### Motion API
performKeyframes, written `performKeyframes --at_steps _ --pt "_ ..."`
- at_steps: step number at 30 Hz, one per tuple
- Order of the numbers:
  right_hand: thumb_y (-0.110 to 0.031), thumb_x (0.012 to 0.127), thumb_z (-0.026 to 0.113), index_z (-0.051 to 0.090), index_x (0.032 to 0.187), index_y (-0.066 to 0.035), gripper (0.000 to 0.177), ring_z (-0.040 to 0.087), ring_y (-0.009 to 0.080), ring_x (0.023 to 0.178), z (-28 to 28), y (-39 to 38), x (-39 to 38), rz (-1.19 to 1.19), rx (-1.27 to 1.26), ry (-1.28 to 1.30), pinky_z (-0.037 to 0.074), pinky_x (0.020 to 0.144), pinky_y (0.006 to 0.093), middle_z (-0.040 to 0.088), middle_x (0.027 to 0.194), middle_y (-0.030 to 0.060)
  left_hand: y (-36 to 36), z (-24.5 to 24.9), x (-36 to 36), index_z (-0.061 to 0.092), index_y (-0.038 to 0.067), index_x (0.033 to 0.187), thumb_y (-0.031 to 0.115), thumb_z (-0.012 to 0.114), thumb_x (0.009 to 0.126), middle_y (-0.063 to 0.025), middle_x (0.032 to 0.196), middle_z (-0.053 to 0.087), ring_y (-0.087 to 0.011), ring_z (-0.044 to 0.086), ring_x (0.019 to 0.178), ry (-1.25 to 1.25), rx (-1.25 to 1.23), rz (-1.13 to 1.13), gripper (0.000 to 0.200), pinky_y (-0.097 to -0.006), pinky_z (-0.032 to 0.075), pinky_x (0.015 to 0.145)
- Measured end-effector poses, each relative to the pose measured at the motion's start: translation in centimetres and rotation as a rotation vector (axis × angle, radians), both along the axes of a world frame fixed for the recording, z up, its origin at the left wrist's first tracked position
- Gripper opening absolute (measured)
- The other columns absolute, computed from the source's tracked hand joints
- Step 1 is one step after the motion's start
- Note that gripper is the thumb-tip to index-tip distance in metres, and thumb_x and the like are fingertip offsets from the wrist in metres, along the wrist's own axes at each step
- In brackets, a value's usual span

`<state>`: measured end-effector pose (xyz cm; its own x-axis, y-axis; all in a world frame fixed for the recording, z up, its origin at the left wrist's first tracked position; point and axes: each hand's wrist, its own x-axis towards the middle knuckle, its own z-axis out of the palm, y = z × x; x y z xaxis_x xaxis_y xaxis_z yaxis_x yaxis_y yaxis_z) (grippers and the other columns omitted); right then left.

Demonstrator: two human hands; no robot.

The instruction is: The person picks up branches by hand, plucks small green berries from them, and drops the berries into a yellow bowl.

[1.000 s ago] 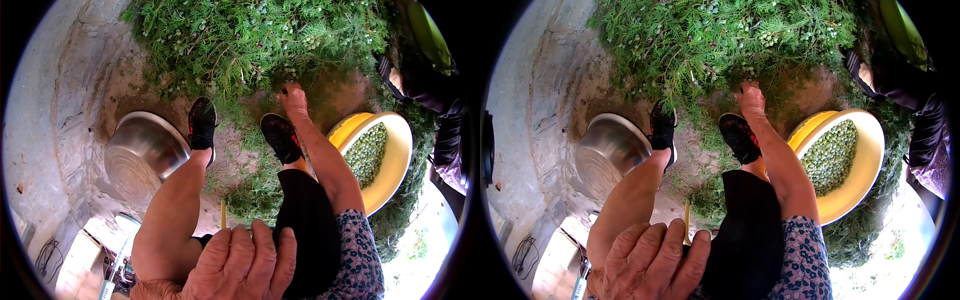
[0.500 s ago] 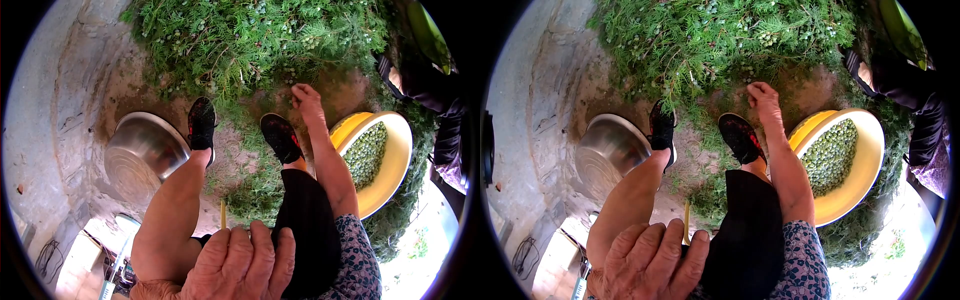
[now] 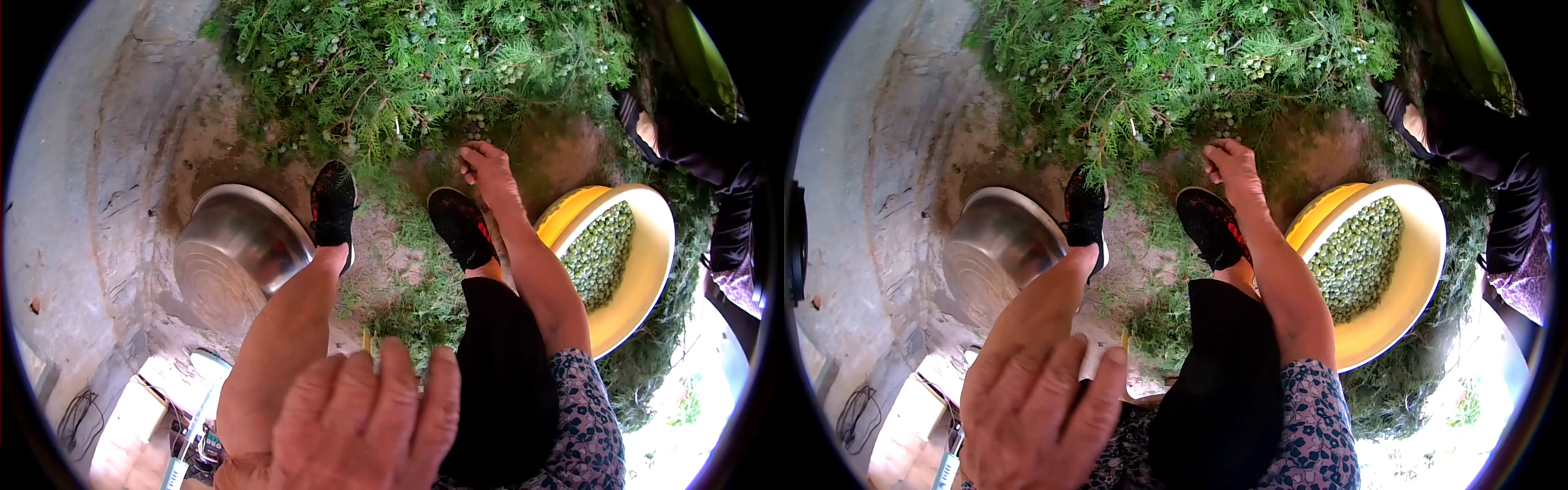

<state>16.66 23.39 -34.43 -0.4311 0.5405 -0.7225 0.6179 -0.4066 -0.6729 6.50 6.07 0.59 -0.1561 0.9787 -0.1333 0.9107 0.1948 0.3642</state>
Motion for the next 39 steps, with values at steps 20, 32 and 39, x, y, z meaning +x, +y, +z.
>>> performKeyframes --at_steps 20,32,39 --pt "-0.016 0.084 0.061 0.058 0.087 -0.003 0.013 0.053 0.0153 0.057 8.7 1.6 1.0 -0.486 -0.474 0.869 0.041 0.048 0.0256 0.059 0.078 0.0068 -0.8 0.7 -1.7 0.056 0.005 0.113 0.009 0.065 0.068 -0.0120 0.089 0.063 -0.0244 0.059 0.070 0.013 -0.084 0.093 0.046 -0.0339 0.043 0.059" --pt "0.000 0.069 0.066 0.065 0.091 -0.003 0.022 0.061 0.0271 0.083 -3.1 -0.9 4.9 0.062 0.581 0.015 0.047 0.074 0.0324 0.061 0.083 0.0134 -1.0 0.6 -1.9 0.060 -0.001 0.102 0.010 0.062 0.072 -0.0173 0.084 0.059 -0.0249 0.060 0.066 -0.011 -0.034 -0.038 0.032 -0.0365 0.051 0.060" --pt "0.005 0.070 0.064 0.062 0.094 -0.001 0.025 0.059 0.0315 0.082 -4.6 -1.3 4.4 0.264 0.762 0.004 0.046 0.070 0.0364 0.058 0.089 0.0154 -0.7 0.7 -1.9 0.059 -0.001 0.103 0.011 0.062 0.073 -0.0166 0.085 0.059 -0.0244 0.059 0.067 0.010 -0.077 -0.056 0.032 -0.0360 0.050 0.058"
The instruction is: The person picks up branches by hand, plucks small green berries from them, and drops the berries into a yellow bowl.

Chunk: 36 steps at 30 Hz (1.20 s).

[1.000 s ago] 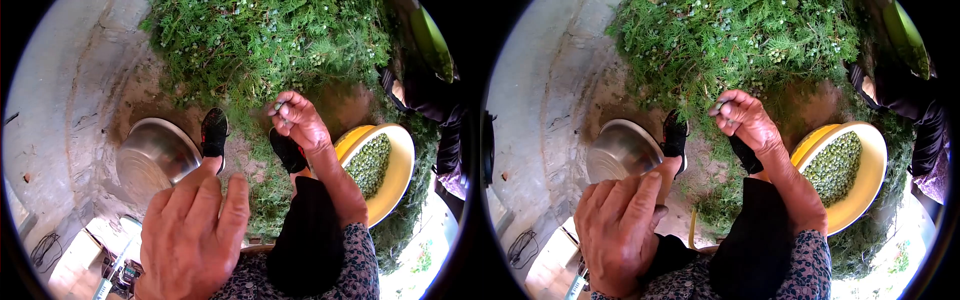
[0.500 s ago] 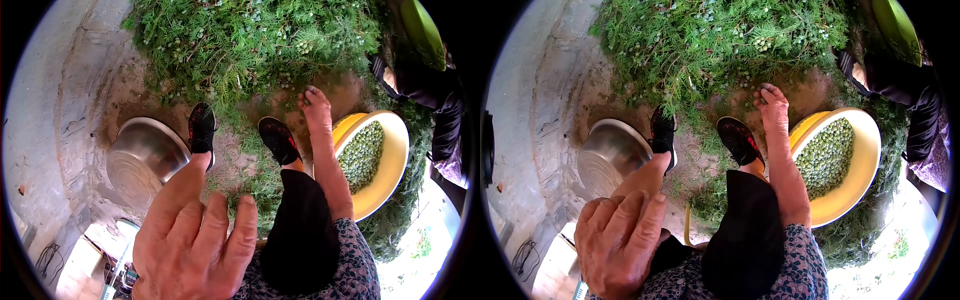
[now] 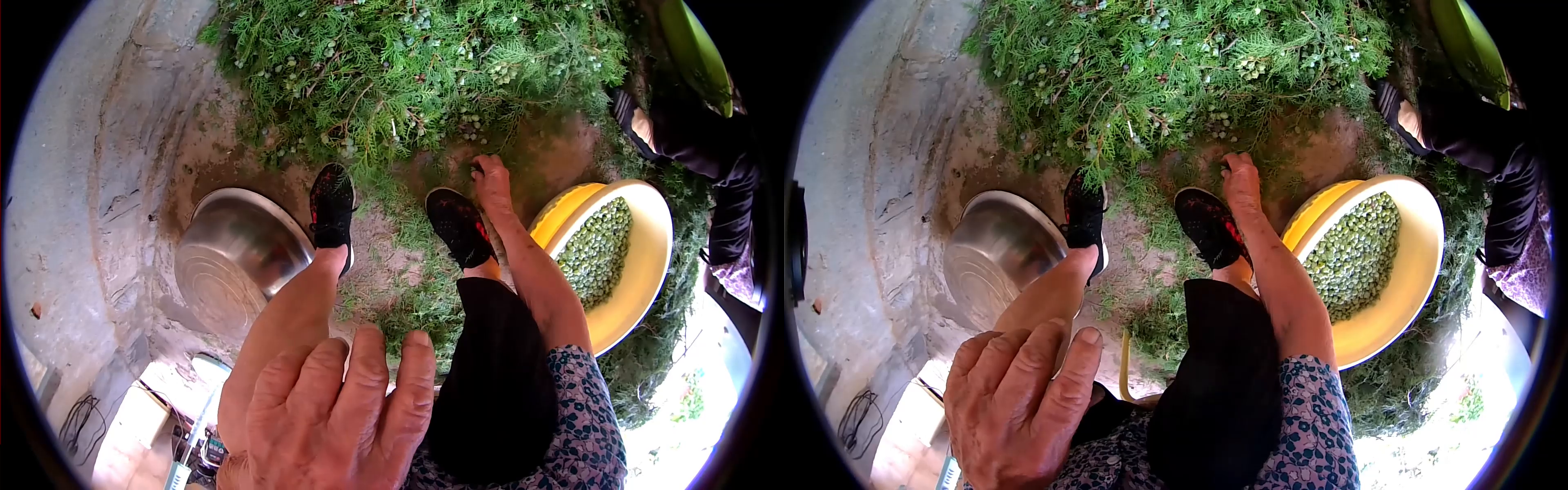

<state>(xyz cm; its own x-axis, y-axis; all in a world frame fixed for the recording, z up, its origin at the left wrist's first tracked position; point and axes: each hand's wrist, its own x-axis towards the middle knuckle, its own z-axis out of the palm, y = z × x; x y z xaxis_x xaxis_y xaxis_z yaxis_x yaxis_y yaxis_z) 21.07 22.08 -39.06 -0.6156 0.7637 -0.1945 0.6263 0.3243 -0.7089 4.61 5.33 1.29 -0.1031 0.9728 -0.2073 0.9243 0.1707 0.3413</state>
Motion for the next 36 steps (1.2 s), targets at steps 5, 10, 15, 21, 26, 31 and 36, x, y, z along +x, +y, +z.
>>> performKeyframes --at_steps 5,10,15,21,26,31,36 --pt "-0.004 0.081 0.061 0.061 0.094 -0.002 0.013 0.057 0.0210 0.072 4.7 0.9 -1.0 -0.537 -0.965 0.239 0.045 0.058 0.0314 0.059 0.087 0.0097 -0.3 -1.0 -0.3 0.059 -0.003 0.100 0.010 0.061 0.072 -0.0138 0.080 0.056 -0.0263 0.060 0.071 0.050 0.058 0.029 0.031 -0.0368 0.049 0.058" --pt "-0.012 0.086 0.058 0.057 0.098 -0.005 0.014 0.054 0.0184 0.071 11.8 1.0 -2.6 -0.440 -1.470 0.807 0.044 0.058 0.0289 0.058 0.084 0.0069 1.0 -0.1 0.4 0.057 0.001 0.108 0.002 0.062 0.069 -0.0120 0.095 0.064 -0.0236 0.060 0.072 0.077 -0.038 0.161 0.040 -0.0338 0.044 0.060" --pt "-0.013 0.085 0.060 0.056 0.099 -0.004 0.016 0.054 0.0180 0.072 16.2 1.9 -1.6 -0.432 -1.403 0.911 0.043 0.059 0.0282 0.058 0.084 0.0045 1.6 0.6 1.0 0.058 0.001 0.105 0.002 0.063 0.067 -0.0097 0.095 0.064 -0.0232 0.058 0.072 0.043 -0.057 0.160 0.038 -0.0341 0.043 0.062" --pt "-0.012 0.083 0.062 0.061 0.098 -0.005 0.017 0.054 0.0149 0.069 21.4 -0.3 -3.0 -0.331 -1.458 0.942 0.041 0.057 0.0277 0.060 0.080 0.0030 2.0 0.6 0.3 0.060 -0.001 0.094 0.005 0.066 0.071 -0.0101 0.077 0.059 -0.0228 0.056 0.062 -0.129 0.059 0.266 0.025 -0.0316 0.042 0.056" --pt "-0.015 0.080 0.066 0.063 0.097 -0.004 0.020 0.053 0.0126 0.063 27.9 -1.8 -4.8 -0.163 -1.445 0.993 0.040 0.053 0.0250 0.062 0.082 0.0028 2.3 -1.8 0.3 0.059 -0.003 0.093 0.003 0.067 0.077 -0.0056 0.072 0.057 -0.0075 0.051 0.060 -0.690 0.338 0.693 0.018 -0.0212 0.040 0.051" --pt "-0.014 0.080 0.066 0.063 0.098 -0.004 0.021 0.050 0.0095 0.062 31.8 -3.5 -5.2 -0.104 -1.339 1.004 0.040 0.054 0.0230 0.062 0.082 0.0026 3.3 -2.6 1.5 0.060 -0.004 0.089 0.002 0.067 0.077 -0.0054 0.072 0.057 -0.0066 0.051 0.059 -0.690 0.471 0.592 0.015 -0.0206 0.040 0.051" --pt "-0.014 0.082 0.064 0.062 0.094 -0.003 0.017 0.049 0.0093 0.062 33.4 -4.0 -3.4 -0.052 -1.330 0.968 0.039 0.054 0.0225 0.058 0.077 0.0013 2.9 -1.4 1.9 0.059 -0.003 0.073 -0.001 0.069 0.071 -0.0050 0.060 0.051 -0.0100 0.048 0.053 -0.580 0.376 0.503 0.011 -0.0254 0.037 0.048"
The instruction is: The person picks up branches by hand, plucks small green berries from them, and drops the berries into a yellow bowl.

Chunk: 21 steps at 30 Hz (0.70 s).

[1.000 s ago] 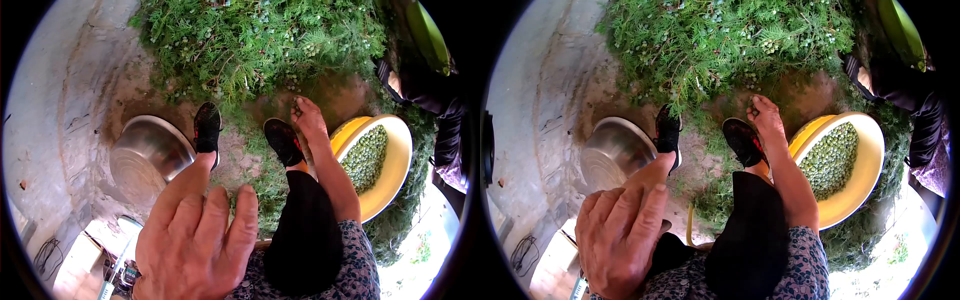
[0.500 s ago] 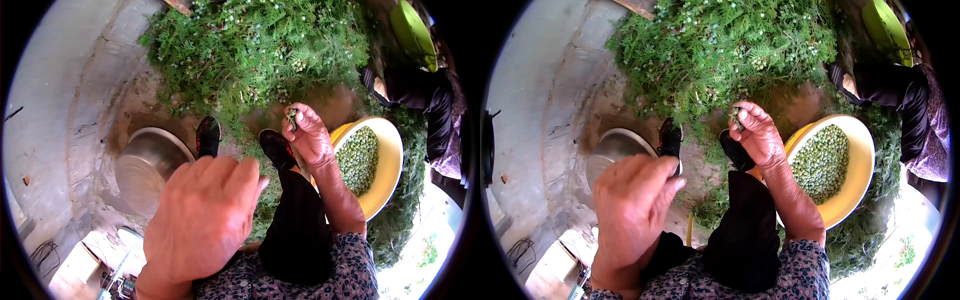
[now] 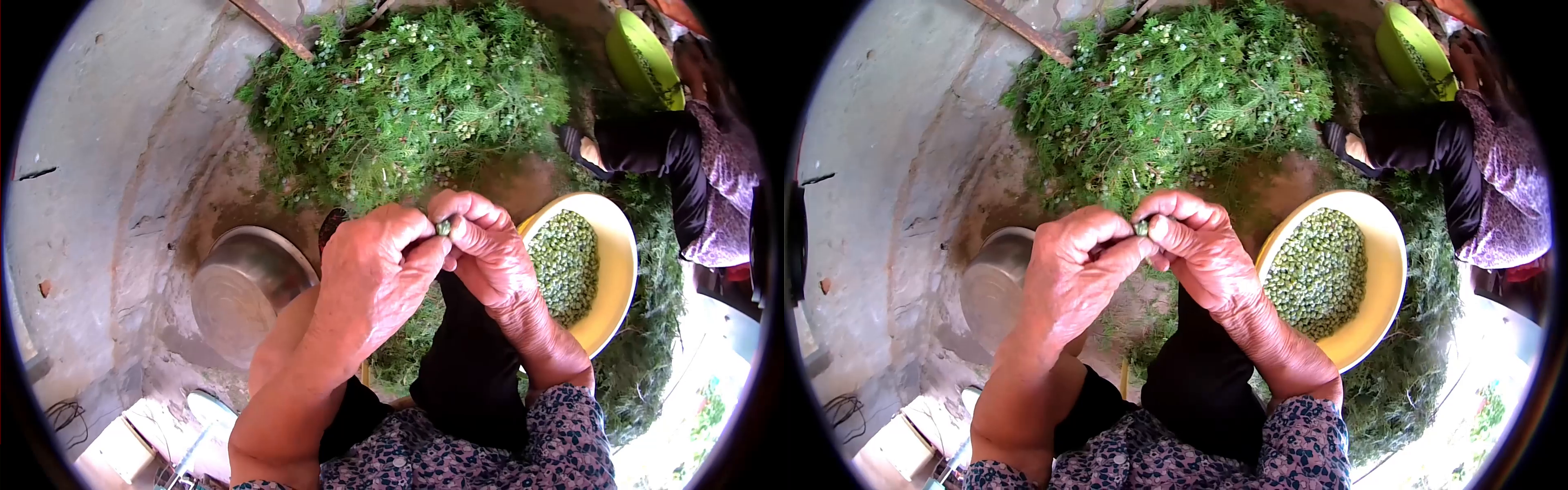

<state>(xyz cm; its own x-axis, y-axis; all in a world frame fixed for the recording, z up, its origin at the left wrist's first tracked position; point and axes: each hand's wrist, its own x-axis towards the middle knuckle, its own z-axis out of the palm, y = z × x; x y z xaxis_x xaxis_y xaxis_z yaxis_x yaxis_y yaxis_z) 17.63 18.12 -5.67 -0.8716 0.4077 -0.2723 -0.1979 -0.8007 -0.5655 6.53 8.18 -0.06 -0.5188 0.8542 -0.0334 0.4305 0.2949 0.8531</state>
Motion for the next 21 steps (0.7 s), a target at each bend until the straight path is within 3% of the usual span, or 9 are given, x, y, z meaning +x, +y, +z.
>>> performKeyframes --at_steps 2,6,8,10,13,16,18,19,21 --pt "-0.015 0.081 0.065 0.062 0.094 -0.003 0.018 0.049 0.0101 0.062 0.5 -0.2 1.5 -0.021 0.009 -0.044 0.038 0.053 0.0233 0.058 0.075 0.0018 -0.4 0.3 0.0 0.057 -0.001 0.068 0.000 0.066 0.069 -0.0067 0.057 0.049 -0.0165 0.048 0.050 0.040 -0.039 -0.147 0.009 -0.0285 0.036 0.047" --pt "-0.013 0.080 0.066 0.061 0.096 -0.001 0.020 0.050 0.0123 0.064 -2.2 1.6 7.7 -0.208 0.118 -0.202 0.038 0.054 0.0241 0.056 0.079 0.0061 -1.9 0.4 -0.1 0.060 0.003 0.075 0.006 0.065 0.068 -0.0073 0.063 0.051 -0.0211 0.053 0.059 0.261 -0.186 -0.413 0.008 -0.0316 0.041 0.051" --pt "-0.009 0.080 0.065 0.061 0.097 -0.001 0.019 0.054 0.0145 0.067 -4.4 3.0 12.0 -0.300 0.287 -0.484 0.043 0.060 0.0247 0.058 0.079 0.0068 -2.6 0.5 0.0 0.061 0.004 0.079 0.007 0.064 0.067 -0.0072 0.066 0.051 -0.0225 0.055 0.064 0.351 -0.249 -0.558 0.012 -0.0327 0.043 0.053" --pt "-0.005 0.077 0.063 0.063 0.096 -0.002 0.019 0.058 0.0166 0.075 -7.2 4.4 16.2 -0.237 0.596 -0.842 0.048 0.072 0.0295 0.062 0.084 0.0073 -2.8 1.4 0.1 0.061 0.006 0.089 0.008 0.061 0.066 -0.0062 0.072 0.051 -0.0229 0.054 0.072 0.462 -0.361 -0.646 0.023 -0.0336 0.045 0.059" --pt "-0.003 0.074 0.062 0.066 0.093 -0.006 0.019 0.056 0.0224 0.100 -10.9 5.0 21.1 0.097 1.271 -1.317 0.046 0.087 0.0347 0.060 0.106 0.0095 -3.1 2.1 0.1 0.060 0.004 0.094 0.007 0.058 0.065 -0.0068 0.076 0.052 -0.0237 0.054 0.076 0.415 -0.407 -0.693 0.029 -0.0339 0.044 0.062" --pt "0.000 0.074 0.061 0.066 0.091 -0.004 0.018 0.058 0.0237 0.098 -11.4 5.1 18.4 -0.096 1.490 -1.243 0.047 0.086 0.0339 0.061 0.105 0.0106 -3.1 2.5 -0.1 0.060 0.002 0.095 0.007 0.058 0.067 -0.0079 0.080 0.054 -0.0255 0.056 0.084 0.446 -0.477 -0.713 0.028 -0.0339 0.045 0.067" --pt "0.002 0.076 0.058 0.064 0.092 0.000 0.018 0.061 0.0228 0.084 -11.3 5.3 13.7 -0.159 1.229 -1.081 0.048 0.078 0.0291 0.061 0.094 0.0123 -3.1 2.6 -0.1 0.060 0.001 0.094 0.007 0.059 0.068 -0.0086 0.082 0.054 -0.0267 0.057 0.090 0.473 -0.519 -0.713 0.027 -0.0340 0.047 0.071" --pt "0.002 0.078 0.057 0.063 0.094 0.000 0.018 0.060 0.0187 0.077 -13.3 5.6 11.9 -0.178 1.238 -1.011 0.050 0.071 0.0265 0.060 0.089 0.0116 -3.2 2.5 -0.1 0.060 0.001 0.095 0.008 0.060 0.069 -0.0090 0.084 0.055 -0.0282 0.056 0.094 0.455 -0.479 -0.657 0.027 -0.0345 0.047 0.075" --pt "0.000 0.081 0.056 0.059 0.104 -0.001 0.024 0.059 0.0122 0.070 -15.8 5.4 7.3 -0.131 0.819 -0.901 0.050 0.058 0.0227 0.059 0.088 0.0066 -3.2 2.4 0.0 0.060 0.001 0.095 0.009 0.062 0.070 -0.0093 0.087 0.056 -0.0297 0.056 0.098 0.427 -0.444 -0.603 0.026 -0.0350 0.047 0.080"
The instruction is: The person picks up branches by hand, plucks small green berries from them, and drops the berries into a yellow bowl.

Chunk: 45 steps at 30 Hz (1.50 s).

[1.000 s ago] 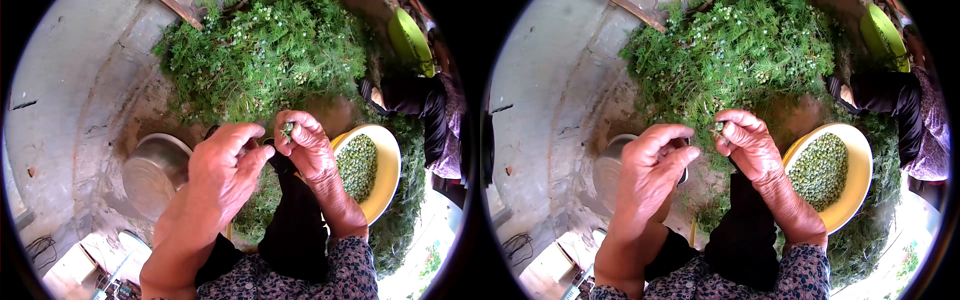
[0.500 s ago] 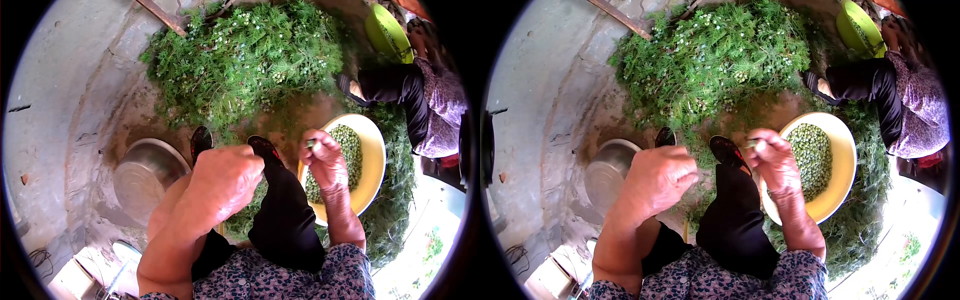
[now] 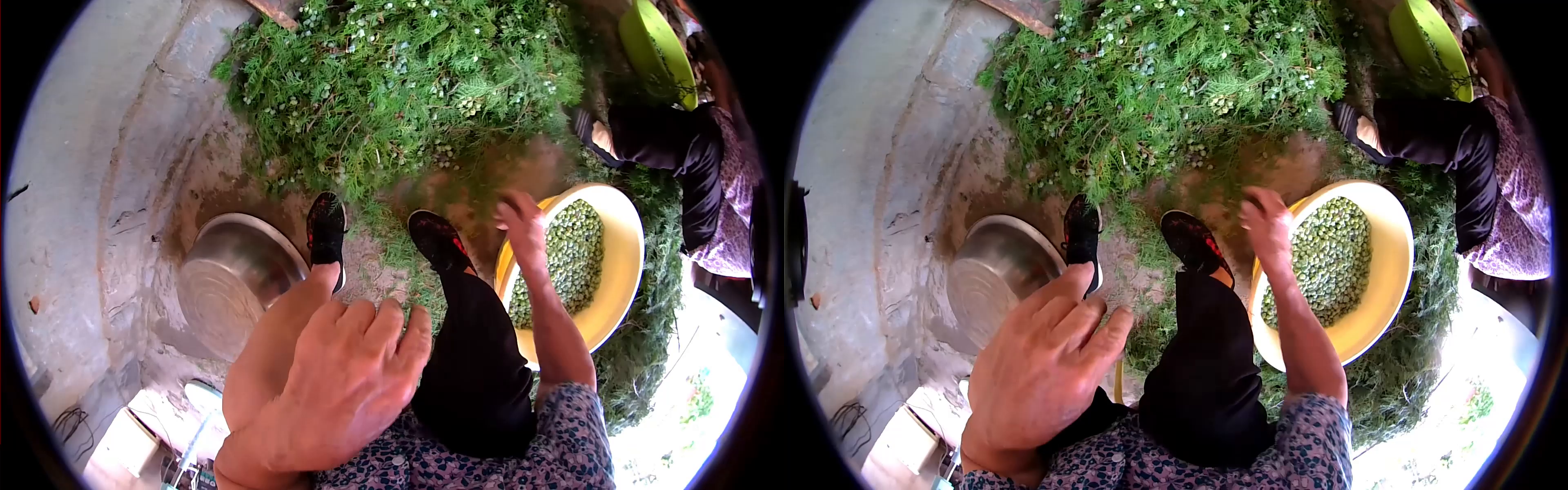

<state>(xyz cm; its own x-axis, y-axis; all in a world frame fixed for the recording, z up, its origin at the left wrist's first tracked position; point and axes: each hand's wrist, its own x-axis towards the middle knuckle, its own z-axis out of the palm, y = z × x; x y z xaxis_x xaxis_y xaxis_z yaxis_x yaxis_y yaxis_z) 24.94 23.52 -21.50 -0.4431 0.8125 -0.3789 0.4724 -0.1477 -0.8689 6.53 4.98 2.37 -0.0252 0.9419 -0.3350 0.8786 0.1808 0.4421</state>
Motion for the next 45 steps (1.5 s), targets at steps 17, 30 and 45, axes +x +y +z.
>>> performKeyframes --at_steps 17,30,45 --pt "-0.012 0.072 0.071 0.038 0.130 -0.015 0.067 0.051 0.0379 0.102 -16.1 1.5 -9.9 0.271 0.437 -0.392 0.046 0.080 0.0436 0.041 0.120 0.0160 -1.3 -2.3 -1.2 0.059 0.002 0.104 0.008 0.054 0.073 -0.0166 0.098 0.058 -0.0209 0.056 0.074 0.206 0.256 -0.035 0.032 -0.0310 0.048 0.062" --pt "-0.025 0.075 0.069 0.038 0.132 -0.022 0.065 0.053 0.0366 0.100 -15.5 0.1 -12.8 0.367 0.429 -0.558 0.050 0.075 0.0414 0.033 0.124 0.0175 -1.1 -1.7 -1.0 0.059 0.003 0.107 0.011 0.055 0.075 -0.0175 0.100 0.056 -0.0246 0.056 0.080 0.147 0.162 0.005 0.033 -0.0328 0.047 0.064" --pt "-0.022 0.075 0.069 0.034 0.135 -0.012 0.070 0.047 0.0365 0.107 -15.9 -0.2 -12.7 0.442 0.611 -0.575 0.050 0.077 0.0402 0.026 0.134 0.0213 -0.7 -1.6 -1.2 0.058 0.004 0.109 0.015 0.054 0.077 -0.0150 0.102 0.057 -0.0251 0.056 0.085 0.161 0.133 -0.042 0.034 -0.0366 0.048 0.073"
